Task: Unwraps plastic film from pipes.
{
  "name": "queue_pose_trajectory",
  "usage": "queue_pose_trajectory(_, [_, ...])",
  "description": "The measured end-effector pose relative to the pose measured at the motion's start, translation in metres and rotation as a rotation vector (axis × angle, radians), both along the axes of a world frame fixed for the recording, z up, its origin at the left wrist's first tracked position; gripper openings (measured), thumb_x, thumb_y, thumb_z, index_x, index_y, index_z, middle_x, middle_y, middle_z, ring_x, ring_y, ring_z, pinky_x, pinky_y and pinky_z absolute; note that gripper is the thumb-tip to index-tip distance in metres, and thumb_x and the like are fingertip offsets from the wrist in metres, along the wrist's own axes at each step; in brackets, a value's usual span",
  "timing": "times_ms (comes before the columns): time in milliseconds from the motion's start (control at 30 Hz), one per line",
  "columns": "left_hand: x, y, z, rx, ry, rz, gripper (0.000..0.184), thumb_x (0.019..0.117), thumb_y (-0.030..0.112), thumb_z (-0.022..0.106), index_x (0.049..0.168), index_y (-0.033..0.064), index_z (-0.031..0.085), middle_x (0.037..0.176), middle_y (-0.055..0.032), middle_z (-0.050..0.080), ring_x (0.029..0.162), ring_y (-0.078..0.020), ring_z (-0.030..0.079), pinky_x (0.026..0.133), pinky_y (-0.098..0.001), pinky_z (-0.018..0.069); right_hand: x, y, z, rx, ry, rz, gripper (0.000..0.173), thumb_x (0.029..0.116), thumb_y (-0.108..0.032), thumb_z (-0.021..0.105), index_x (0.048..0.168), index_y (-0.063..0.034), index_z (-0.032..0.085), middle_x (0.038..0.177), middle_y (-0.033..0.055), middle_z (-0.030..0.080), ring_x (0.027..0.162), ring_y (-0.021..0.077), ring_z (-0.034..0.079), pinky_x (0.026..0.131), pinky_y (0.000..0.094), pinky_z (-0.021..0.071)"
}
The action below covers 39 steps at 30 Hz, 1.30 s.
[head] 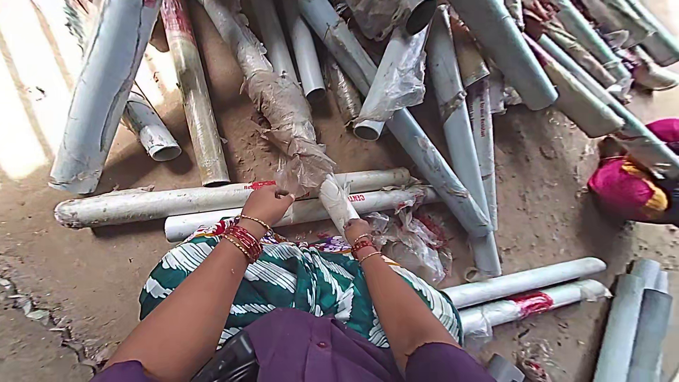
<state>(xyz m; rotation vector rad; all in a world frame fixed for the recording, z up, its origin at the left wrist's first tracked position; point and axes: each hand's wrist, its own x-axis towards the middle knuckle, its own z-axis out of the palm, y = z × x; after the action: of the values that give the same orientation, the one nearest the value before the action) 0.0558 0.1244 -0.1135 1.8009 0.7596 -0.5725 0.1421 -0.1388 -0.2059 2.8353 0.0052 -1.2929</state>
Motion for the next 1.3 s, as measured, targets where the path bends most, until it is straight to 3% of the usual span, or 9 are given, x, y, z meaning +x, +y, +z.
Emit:
queue_pose_trajectory(300, [-0.007,-0.008,-0.005,0.040,0.042,-0.024,0.035,0.1064,0.030,0.057,0.126,0.0030,0.069,0.116,-0.0200,0.071,0.105,-0.0366,0.069,0.096,-0.0600,0.0502,-0.019,-0.013,0.008,0.045,-0.128,-0.074,0.025,0.1007,-0.018,0.060,0.113,-0.0021,0.075,0.124,0.0231,0.069,0.123,0.0381,0.063,0.105,0.0577,0.0464])
queue_pose_trajectory(567, [-0.004,-0.012,-0.008,0.055,0.079,-0.021,0.037,0.1065,0.032,0.057,0.125,0.0036,0.069,0.115,-0.0197,0.071,0.103,-0.0365,0.069,0.094,-0.0586,0.0510,-0.043,0.020,0.010,0.064,0.042,0.476,0.024,0.0967,-0.004,0.058,0.114,0.0084,0.070,0.127,0.0268,0.065,0.125,0.0428,0.060,0.102,0.0583,0.0470])
queue_pose_trajectory(700, [-0.004,-0.015,-0.011,0.047,0.096,-0.035,0.037,0.1067,0.032,0.057,0.127,0.0040,0.069,0.117,-0.0193,0.071,0.106,-0.0353,0.069,0.096,-0.0575,0.0510,-0.050,0.015,-0.009,0.155,0.168,0.225,0.031,0.1028,-0.013,0.053,0.124,0.0043,0.068,0.132,0.0259,0.064,0.129,0.0399,0.059,0.107,0.0569,0.0455])
queue_pose_trajectory(767, [-0.004,-0.018,-0.011,0.048,0.112,-0.024,0.038,0.1063,0.034,0.058,0.127,0.0042,0.068,0.115,-0.0192,0.071,0.099,-0.0330,0.069,0.091,-0.0533,0.0524,-0.048,0.009,-0.016,0.211,0.176,0.145,0.030,0.1033,-0.017,0.054,0.120,0.0025,0.069,0.126,0.0255,0.067,0.124,0.0393,0.062,0.105,0.0576,0.0464])
queue_pose_trajectory(833, [-0.002,-0.016,-0.004,0.037,0.142,-0.028,0.039,0.1061,0.036,0.058,0.129,0.0062,0.068,0.116,-0.0170,0.070,0.098,-0.0292,0.068,0.091,-0.0494,0.0520,-0.046,0.002,-0.016,0.252,0.090,0.011,0.038,0.1056,-0.030,0.053,0.121,0.0007,0.069,0.125,0.0257,0.067,0.122,0.0396,0.062,0.103,0.0586,0.0460])
queue_pose_trajectory(967, [0.001,-0.011,0.005,0.009,0.141,-0.072,0.041,0.1059,0.035,0.056,0.132,0.0056,0.066,0.125,-0.0176,0.068,0.113,-0.0304,0.066,0.102,-0.0514,0.0482,-0.038,-0.016,-0.017,0.160,-0.125,-0.531,0.064,0.1081,-0.048,0.046,0.150,0.0011,0.048,0.152,0.0337,0.044,0.142,0.0474,0.043,0.117,0.0580,0.0349])
queue_pose_trajectory(1133, [-0.002,-0.005,0.005,0.028,0.147,-0.113,0.045,0.1056,0.039,0.055,0.134,0.0063,0.066,0.133,-0.0188,0.066,0.128,-0.0336,0.060,0.110,-0.0563,0.0425,-0.039,-0.056,-0.050,0.091,-0.049,-0.634,0.055,0.1129,-0.035,0.037,0.141,0.0095,0.053,0.148,0.0293,0.052,0.142,0.0390,0.048,0.118,0.0539,0.0357])
queue_pose_trajectory(1233, [-0.003,-0.005,0.004,0.032,0.149,-0.129,0.045,0.1053,0.040,0.054,0.134,0.0077,0.066,0.133,-0.0184,0.066,0.129,-0.0337,0.060,0.110,-0.0571,0.0430,-0.047,-0.057,-0.055,0.476,-0.052,-1.113,0.046,0.1107,-0.034,0.043,0.134,0.0031,0.057,0.130,0.0228,0.062,0.117,0.0319,0.061,0.096,0.0536,0.0502])
queue_pose_trajectory(1300, [-0.003,-0.005,0.006,0.032,0.154,-0.142,0.045,0.1057,0.041,0.053,0.134,0.0083,0.067,0.134,-0.0183,0.065,0.129,-0.0333,0.059,0.109,-0.0571,0.0432,-0.049,-0.056,-0.049,0.498,-0.034,-1.066,0.039,0.1100,-0.027,0.044,0.127,0.0036,0.060,0.121,0.0222,0.064,0.109,0.0311,0.063,0.090,0.0527,0.0517])
